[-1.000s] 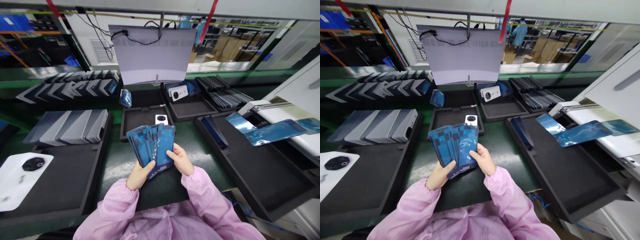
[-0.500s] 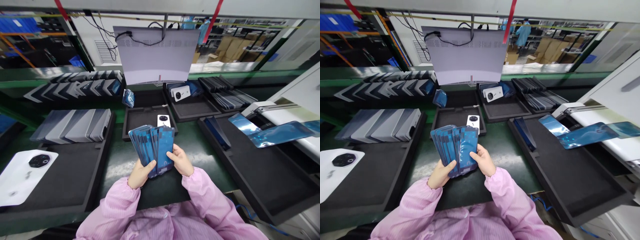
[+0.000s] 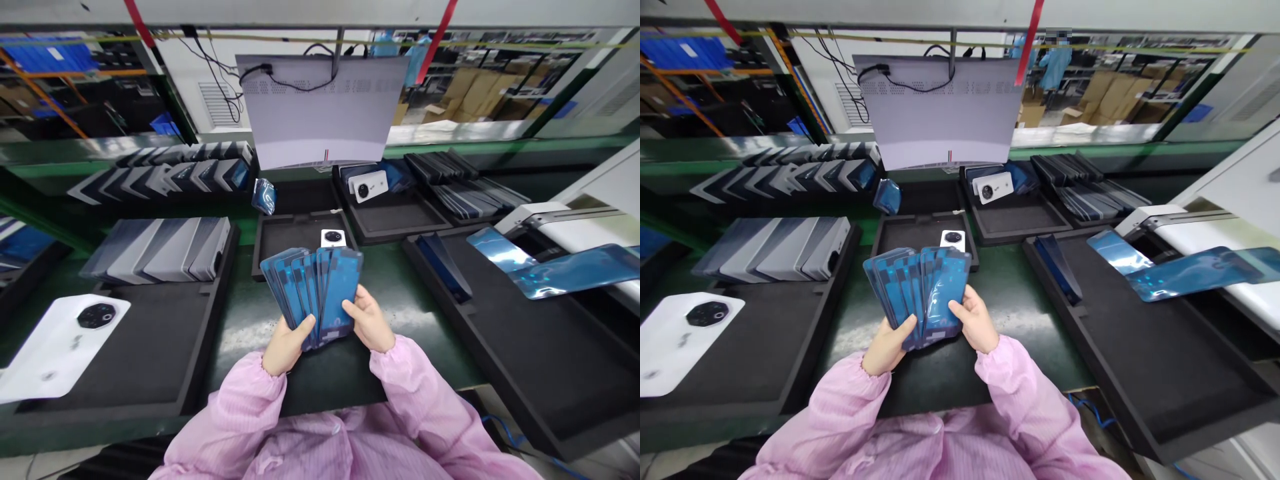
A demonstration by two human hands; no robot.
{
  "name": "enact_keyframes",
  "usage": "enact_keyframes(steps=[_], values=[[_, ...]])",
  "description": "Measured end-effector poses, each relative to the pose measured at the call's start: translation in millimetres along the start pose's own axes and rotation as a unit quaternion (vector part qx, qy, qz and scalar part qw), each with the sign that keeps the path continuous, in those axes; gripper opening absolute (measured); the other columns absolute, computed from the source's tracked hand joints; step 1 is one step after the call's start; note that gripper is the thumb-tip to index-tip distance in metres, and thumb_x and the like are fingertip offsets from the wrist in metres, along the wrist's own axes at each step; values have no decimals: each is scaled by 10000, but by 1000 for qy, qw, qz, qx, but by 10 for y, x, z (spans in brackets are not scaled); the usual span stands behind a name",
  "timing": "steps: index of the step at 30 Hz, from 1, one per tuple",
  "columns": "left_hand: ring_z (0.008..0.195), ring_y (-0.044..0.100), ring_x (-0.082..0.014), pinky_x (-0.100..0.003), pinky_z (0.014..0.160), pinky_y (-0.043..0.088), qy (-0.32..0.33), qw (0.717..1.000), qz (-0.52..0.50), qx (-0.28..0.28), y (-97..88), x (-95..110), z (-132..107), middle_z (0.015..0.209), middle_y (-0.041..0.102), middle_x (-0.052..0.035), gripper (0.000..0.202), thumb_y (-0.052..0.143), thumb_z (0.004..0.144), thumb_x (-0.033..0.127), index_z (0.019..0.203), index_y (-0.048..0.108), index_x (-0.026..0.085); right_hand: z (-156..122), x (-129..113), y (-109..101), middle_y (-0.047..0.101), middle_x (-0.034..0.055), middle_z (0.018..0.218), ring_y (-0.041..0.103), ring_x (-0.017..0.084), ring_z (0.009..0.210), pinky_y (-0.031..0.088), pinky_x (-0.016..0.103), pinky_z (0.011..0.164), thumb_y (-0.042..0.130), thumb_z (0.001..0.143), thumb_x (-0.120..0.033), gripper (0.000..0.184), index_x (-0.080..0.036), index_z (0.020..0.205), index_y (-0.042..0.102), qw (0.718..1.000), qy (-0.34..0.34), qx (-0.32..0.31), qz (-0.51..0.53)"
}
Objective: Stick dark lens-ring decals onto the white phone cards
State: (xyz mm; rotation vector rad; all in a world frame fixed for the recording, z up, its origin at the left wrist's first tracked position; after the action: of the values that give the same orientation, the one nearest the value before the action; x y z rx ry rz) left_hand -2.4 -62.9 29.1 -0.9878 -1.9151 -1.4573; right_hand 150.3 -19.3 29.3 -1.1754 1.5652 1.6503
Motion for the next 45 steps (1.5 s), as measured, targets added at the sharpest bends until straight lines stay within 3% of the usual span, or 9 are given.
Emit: enact_keyframes(steps=[4,9,13,17,23,27,31,39,45], values=[[1005,691,-326,-483,950,518,-52,998,-24,8,-29,-20,-13,943,766,-89,626,854,561,381,1118,665,167,22,29,-23,718,28,1034,670,213,967,540,393,906,807,682,-358,395,-250,1023,639,1000,15,9,15],[954,708,-311,-472,928,534,-29,999,-9,43,-70,22,9,905,768,-90,538,856,577,369,1039,688,149,29,-148,-163,710,6,1048,652,211,1022,529,409,928,804,682,-366,410,-285,1035,612,995,-47,73,57],[1018,689,-296,-444,970,512,1,1000,-2,30,-56,5,24,987,759,-103,508,849,603,379,1027,690,150,5,-83,-84,705,5,1059,654,197,999,530,387,925,802,691,-339,422,-285,1062,609,998,-29,30,38],[966,706,-306,-470,928,532,-38,999,-30,22,-57,-16,10,955,765,-90,562,855,569,384,1057,679,166,8,68,-2,715,29,1025,673,205,944,551,389,880,799,694,-326,403,-246,1044,616,998,44,-27,23],[929,718,-289,-467,927,531,-20,998,-29,58,-79,53,25,905,770,-81,544,849,579,347,1062,679,164,45,-135,-144,696,-4,1081,643,202,1059,518,420,964,785,713,-314,422,-289,1073,567,995,-28,42,86],[976,705,-284,-445,944,524,12,999,-7,42,-66,22,34,962,764,-100,529,856,587,357,1047,688,156,23,-144,-96,672,-9,1143,633,194,1080,518,420,971,779,721,-301,488,-319,1142,532,996,-32,16,81],[974,705,-305,-459,941,526,-28,999,-3,19,-57,-38,6,946,766,-102,535,856,566,413,1004,705,146,7,-7,-21,693,10,1078,664,199,1008,541,418,924,778,723,-291,456,-284,1113,541,998,25,-35,51],[952,712,-304,-470,948,520,-15,998,-14,56,-78,40,9,931,768,-105,556,854,575,391,1048,699,143,34,-175,-125,651,-2,1192,606,198,1138,493,433,1005,768,732,-308,487,-319,1149,514,995,-49,26,83],[1002,697,-296,-460,974,502,8,1000,12,14,-60,-47,24,1022,751,-132,535,828,629,408,1072,696,138,17,-27,-36,681,18,1121,653,208,1041,521,440,959,791,704,-302,495,-280,1129,539,998,5,-16,55]])
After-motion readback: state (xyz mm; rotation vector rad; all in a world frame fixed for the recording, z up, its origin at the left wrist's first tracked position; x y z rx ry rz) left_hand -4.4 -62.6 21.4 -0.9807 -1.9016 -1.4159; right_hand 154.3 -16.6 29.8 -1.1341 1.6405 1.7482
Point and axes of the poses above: each hand's wrist, its own z-axis towards the middle knuckle, its own y-axis out of the palm, x = y × z, the point moved 5 cm from there along z, towards the middle knuckle
